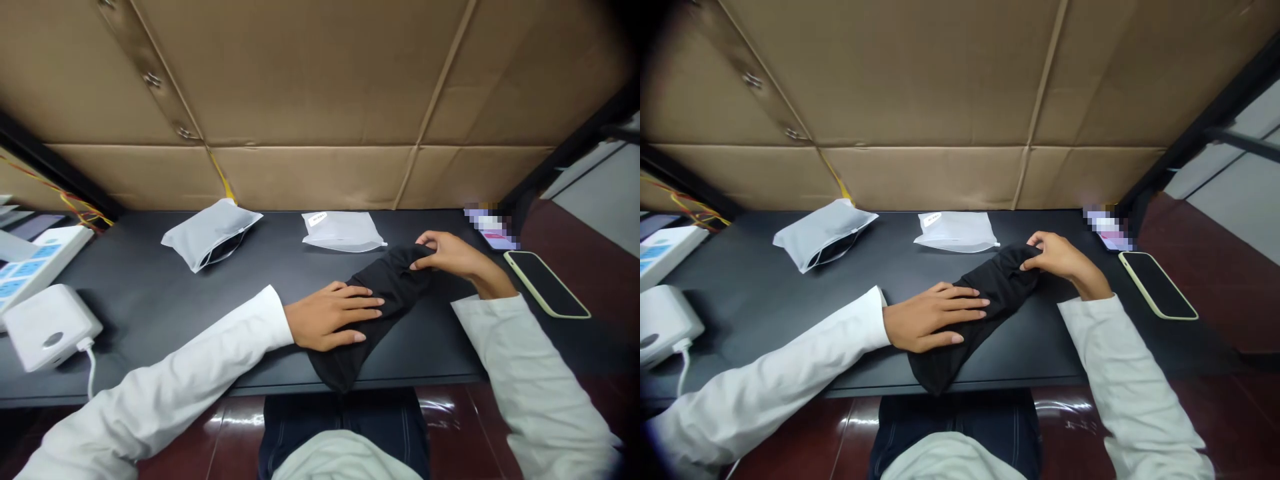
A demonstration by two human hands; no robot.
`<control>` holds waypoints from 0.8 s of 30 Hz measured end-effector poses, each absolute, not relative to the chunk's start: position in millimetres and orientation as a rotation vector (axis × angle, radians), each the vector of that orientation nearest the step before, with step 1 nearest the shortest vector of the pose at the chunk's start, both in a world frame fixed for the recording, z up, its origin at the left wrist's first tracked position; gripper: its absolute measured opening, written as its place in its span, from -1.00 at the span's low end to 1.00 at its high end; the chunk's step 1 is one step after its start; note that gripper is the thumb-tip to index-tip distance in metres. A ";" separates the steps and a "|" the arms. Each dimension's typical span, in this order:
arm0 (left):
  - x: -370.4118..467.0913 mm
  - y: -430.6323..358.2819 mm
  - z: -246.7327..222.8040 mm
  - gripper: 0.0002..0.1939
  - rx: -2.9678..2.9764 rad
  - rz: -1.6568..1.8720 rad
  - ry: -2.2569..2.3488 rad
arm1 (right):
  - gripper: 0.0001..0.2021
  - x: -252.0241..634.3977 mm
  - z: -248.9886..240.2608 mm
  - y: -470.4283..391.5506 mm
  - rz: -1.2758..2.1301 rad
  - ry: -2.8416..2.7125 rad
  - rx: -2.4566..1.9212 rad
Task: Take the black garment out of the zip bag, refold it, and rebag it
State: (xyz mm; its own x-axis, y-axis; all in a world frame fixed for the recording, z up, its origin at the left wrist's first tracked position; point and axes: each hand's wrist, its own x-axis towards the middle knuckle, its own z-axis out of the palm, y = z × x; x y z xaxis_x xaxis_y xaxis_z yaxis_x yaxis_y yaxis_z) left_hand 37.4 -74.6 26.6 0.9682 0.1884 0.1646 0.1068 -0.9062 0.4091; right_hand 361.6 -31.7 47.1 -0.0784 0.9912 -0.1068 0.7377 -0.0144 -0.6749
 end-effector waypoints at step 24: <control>9.7 -71.2 20.6 0.24 2.547 0.236 0.066 | -0.53 297.4 58.4 -62.3 0.774 -2.397 -1.115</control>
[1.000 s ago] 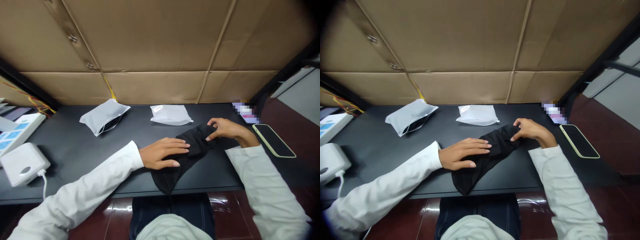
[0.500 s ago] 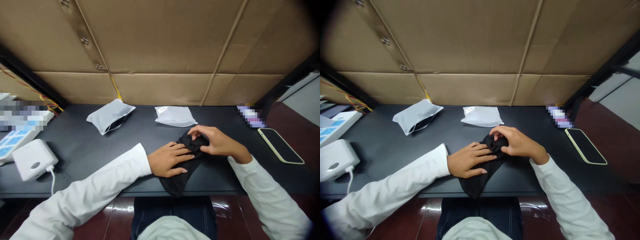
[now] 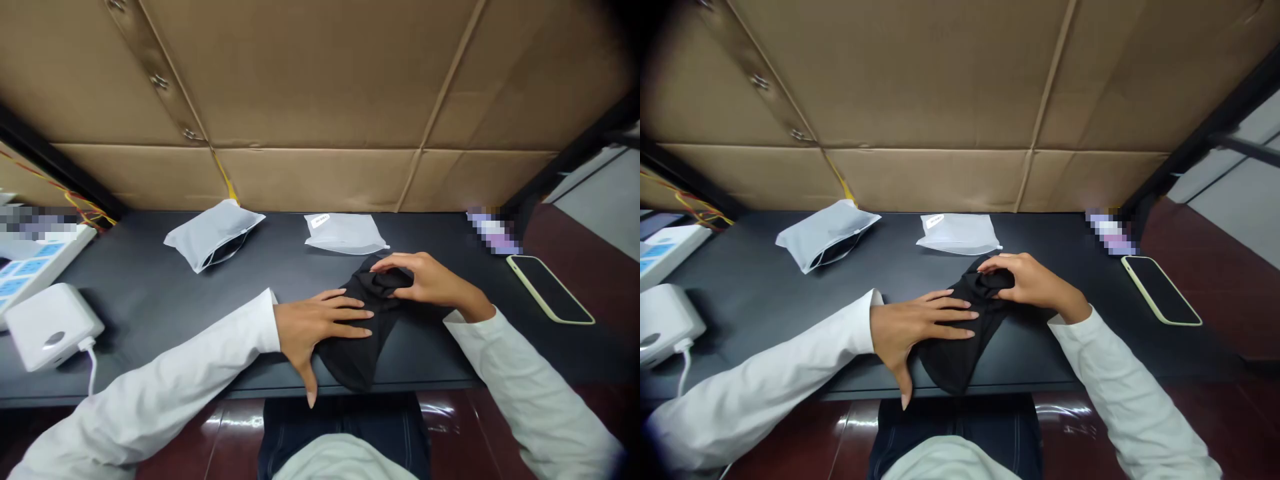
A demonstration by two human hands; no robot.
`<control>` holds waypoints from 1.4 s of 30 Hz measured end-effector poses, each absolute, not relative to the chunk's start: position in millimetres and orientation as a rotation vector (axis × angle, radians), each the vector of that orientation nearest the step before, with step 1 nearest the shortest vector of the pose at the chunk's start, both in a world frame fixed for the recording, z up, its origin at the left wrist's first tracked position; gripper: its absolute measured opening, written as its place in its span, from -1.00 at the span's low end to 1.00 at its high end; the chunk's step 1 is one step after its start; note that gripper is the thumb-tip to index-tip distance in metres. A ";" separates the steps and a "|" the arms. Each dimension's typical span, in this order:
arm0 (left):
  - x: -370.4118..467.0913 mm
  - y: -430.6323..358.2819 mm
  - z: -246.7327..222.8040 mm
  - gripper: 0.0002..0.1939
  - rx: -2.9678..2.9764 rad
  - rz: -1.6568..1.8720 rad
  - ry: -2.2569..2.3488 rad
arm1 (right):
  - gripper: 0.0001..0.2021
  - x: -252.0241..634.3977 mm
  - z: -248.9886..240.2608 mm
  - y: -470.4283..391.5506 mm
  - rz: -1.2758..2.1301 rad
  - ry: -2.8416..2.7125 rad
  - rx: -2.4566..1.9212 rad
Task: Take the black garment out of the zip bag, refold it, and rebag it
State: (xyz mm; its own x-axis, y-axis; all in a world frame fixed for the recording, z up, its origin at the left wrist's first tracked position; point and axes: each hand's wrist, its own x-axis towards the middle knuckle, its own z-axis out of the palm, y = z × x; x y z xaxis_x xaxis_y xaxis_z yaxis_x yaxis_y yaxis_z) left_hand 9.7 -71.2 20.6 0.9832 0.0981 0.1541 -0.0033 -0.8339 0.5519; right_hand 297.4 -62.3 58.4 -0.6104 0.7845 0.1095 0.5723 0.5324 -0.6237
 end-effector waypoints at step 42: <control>40.6 -127.1 22.6 -0.91 2.009 1.010 0.951 | -0.56 264.3 57.3 -84.4 1.563 -2.021 -0.853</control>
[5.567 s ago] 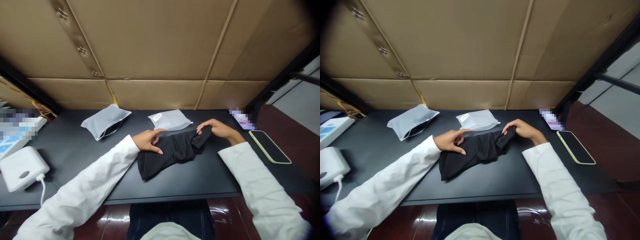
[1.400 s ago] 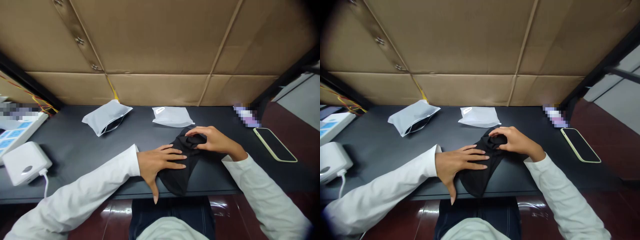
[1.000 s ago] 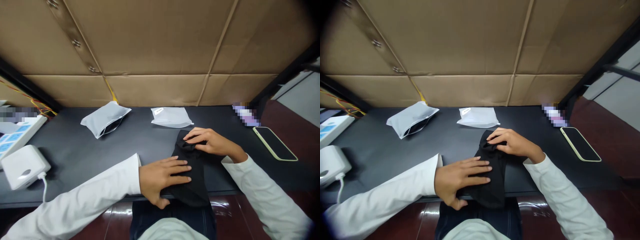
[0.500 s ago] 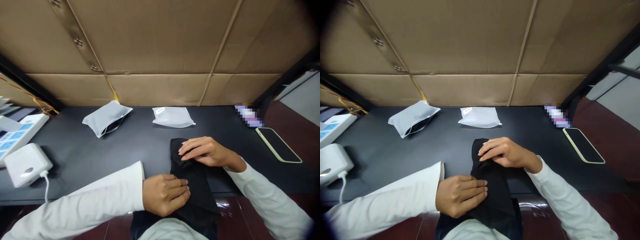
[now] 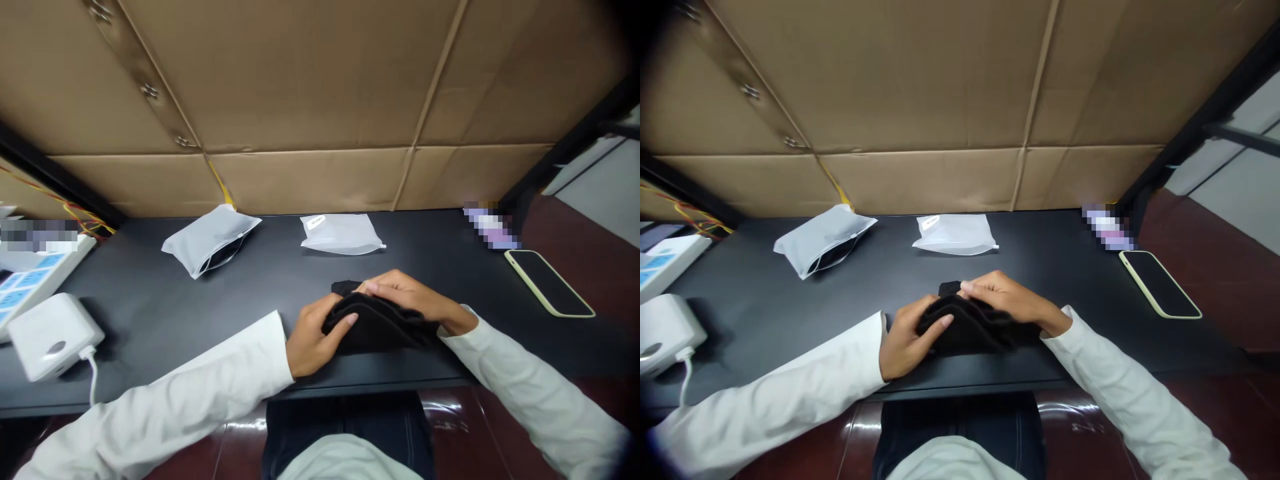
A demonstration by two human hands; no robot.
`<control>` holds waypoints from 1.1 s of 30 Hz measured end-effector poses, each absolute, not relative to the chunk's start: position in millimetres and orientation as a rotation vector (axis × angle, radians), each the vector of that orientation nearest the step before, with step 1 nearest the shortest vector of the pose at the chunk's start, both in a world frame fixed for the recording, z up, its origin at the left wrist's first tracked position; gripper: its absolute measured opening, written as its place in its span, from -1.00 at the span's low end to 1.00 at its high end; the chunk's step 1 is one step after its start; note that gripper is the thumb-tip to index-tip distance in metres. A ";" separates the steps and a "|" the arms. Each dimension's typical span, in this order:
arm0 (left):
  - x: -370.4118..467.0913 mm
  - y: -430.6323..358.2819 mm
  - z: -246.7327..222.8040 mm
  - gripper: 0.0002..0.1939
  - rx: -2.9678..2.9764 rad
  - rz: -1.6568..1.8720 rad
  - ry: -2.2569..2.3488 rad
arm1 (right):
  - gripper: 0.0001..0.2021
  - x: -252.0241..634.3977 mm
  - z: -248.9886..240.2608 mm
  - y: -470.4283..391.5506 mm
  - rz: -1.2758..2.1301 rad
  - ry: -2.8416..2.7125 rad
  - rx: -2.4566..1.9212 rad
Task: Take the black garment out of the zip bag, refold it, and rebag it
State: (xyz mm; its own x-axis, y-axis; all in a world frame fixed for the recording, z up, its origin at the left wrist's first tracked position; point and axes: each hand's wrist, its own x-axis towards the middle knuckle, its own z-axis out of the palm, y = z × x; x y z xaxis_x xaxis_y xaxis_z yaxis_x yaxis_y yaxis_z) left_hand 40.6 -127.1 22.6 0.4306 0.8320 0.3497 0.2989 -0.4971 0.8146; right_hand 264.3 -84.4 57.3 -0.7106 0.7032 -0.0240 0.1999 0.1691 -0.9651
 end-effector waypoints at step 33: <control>12.4 10.4 5.3 -0.72 2.976 1.250 0.547 | -0.89 247.7 22.5 -87.2 0.403 -2.423 -0.525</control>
State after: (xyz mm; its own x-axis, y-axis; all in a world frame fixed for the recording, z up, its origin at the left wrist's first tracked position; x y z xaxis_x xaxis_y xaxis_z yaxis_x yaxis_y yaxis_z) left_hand 12.4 10.4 5.3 0.6540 0.2524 0.7131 0.3527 -0.9357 0.0076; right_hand 247.7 -87.2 22.5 -0.7291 0.4592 0.5075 0.2704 0.8745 -0.4028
